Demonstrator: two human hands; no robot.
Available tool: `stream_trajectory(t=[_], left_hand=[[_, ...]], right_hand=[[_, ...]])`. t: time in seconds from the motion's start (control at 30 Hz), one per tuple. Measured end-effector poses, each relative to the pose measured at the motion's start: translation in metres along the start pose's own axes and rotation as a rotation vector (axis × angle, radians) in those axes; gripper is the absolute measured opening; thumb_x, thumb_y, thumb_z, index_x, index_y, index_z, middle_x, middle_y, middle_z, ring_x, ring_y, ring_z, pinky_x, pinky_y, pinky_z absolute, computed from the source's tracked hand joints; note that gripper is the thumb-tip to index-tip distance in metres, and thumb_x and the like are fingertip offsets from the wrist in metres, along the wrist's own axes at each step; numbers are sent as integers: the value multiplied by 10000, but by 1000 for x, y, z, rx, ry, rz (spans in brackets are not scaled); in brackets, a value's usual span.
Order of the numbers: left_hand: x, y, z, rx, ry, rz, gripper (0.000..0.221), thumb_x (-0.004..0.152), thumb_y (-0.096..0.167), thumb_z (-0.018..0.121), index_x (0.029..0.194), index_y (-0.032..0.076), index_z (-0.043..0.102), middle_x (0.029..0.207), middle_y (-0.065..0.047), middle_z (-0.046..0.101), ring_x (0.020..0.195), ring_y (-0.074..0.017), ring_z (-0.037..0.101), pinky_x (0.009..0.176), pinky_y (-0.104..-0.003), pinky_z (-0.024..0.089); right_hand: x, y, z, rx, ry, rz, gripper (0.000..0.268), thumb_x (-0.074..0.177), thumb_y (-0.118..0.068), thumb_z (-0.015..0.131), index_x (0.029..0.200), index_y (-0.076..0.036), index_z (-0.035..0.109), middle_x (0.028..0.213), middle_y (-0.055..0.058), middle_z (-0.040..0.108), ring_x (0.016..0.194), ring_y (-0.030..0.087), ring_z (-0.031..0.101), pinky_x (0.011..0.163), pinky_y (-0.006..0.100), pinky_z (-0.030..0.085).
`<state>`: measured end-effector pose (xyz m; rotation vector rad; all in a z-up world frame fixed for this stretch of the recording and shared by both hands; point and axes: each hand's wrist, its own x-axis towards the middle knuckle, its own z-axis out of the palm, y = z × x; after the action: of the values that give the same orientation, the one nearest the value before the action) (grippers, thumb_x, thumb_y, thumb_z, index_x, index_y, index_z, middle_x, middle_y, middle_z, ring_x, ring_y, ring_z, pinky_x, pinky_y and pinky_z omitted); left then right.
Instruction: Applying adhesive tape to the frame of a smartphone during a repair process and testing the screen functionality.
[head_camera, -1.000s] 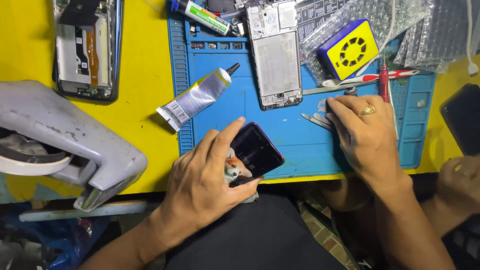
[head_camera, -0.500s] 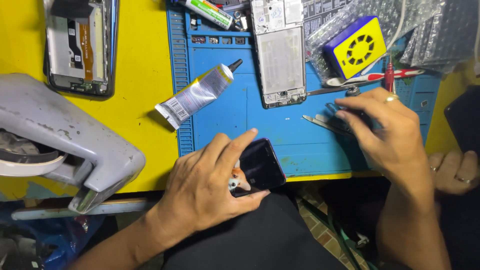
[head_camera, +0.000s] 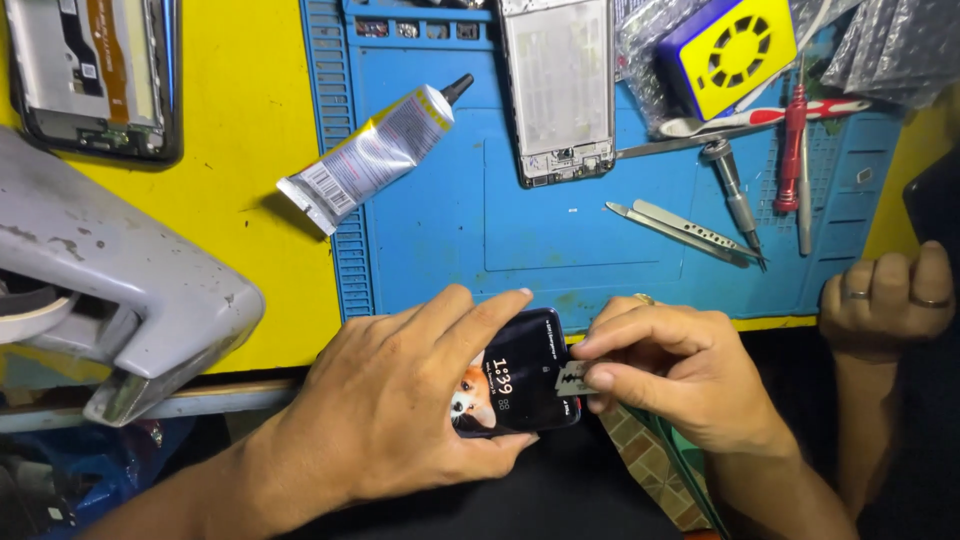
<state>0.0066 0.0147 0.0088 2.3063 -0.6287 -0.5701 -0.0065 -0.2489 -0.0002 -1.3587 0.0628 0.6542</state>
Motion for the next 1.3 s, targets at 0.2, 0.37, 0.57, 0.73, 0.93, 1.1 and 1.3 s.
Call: stream_trajectory(t=[0.2, 0.37, 0.57, 0.73, 0.93, 1.1, 1.3], left_hand=[[-3, 1, 2, 10, 3, 13, 992, 637, 637, 902, 1426, 149, 553, 1018, -44, 632, 749, -322, 701, 495, -529, 542], [-3, 0, 2, 19, 3, 21, 989, 643, 646, 901, 1423, 146, 554, 1012, -44, 627, 757, -309, 697, 490, -515, 538], [-4, -1, 2, 43, 13, 18, 982, 640, 654, 899, 1417, 153, 568, 974, -44, 612, 729, -306, 693, 490, -514, 533], [-3, -1, 1, 35, 3, 13, 965, 642, 645, 894, 1408, 155, 571, 968, -41, 613, 713, -305, 691, 465, -512, 528], [-3, -1, 0, 30, -2, 22, 976, 631, 645, 908, 1405, 153, 572, 961, -40, 613, 704, -301, 690, 460, -504, 531], [-3, -1, 1, 16, -22, 14, 991, 637, 646, 913, 1420, 151, 563, 975, -41, 616, 715, -301, 696, 465, -512, 540], [-2, -1, 0, 15, -7, 19, 966, 643, 628, 904, 1410, 147, 568, 981, -38, 621, 723, -299, 698, 451, -510, 531]], right_hand=[[-3, 5, 3, -8, 19, -13, 175, 834, 47, 759, 1008, 22, 757, 852, 157, 671, 656, 211, 716, 571, 249, 715], [-5, 5, 6, -62, 32, -52, 188, 825, 42, 763, 1011, 16, 750, 831, 155, 661, 635, 211, 717, 542, 236, 718], [-4, 2, 9, -196, 36, -116, 193, 816, 19, 772, 1005, -15, 749, 809, 122, 684, 659, 178, 717, 534, 191, 693], [-5, 2, 8, -271, 44, -140, 194, 805, -9, 790, 992, -45, 754, 778, 97, 712, 671, 152, 723, 570, 170, 660], [-5, 2, 7, -259, 27, -136, 175, 819, -27, 782, 990, -52, 755, 748, 90, 714, 668, 148, 723, 560, 166, 643], [-6, 3, 6, -269, 25, -144, 171, 814, -33, 787, 980, -53, 754, 767, 94, 717, 662, 150, 730, 555, 166, 649], [-6, 0, 6, -269, 9, -137, 163, 821, -28, 777, 981, -47, 752, 771, 105, 716, 627, 144, 731, 543, 166, 653]])
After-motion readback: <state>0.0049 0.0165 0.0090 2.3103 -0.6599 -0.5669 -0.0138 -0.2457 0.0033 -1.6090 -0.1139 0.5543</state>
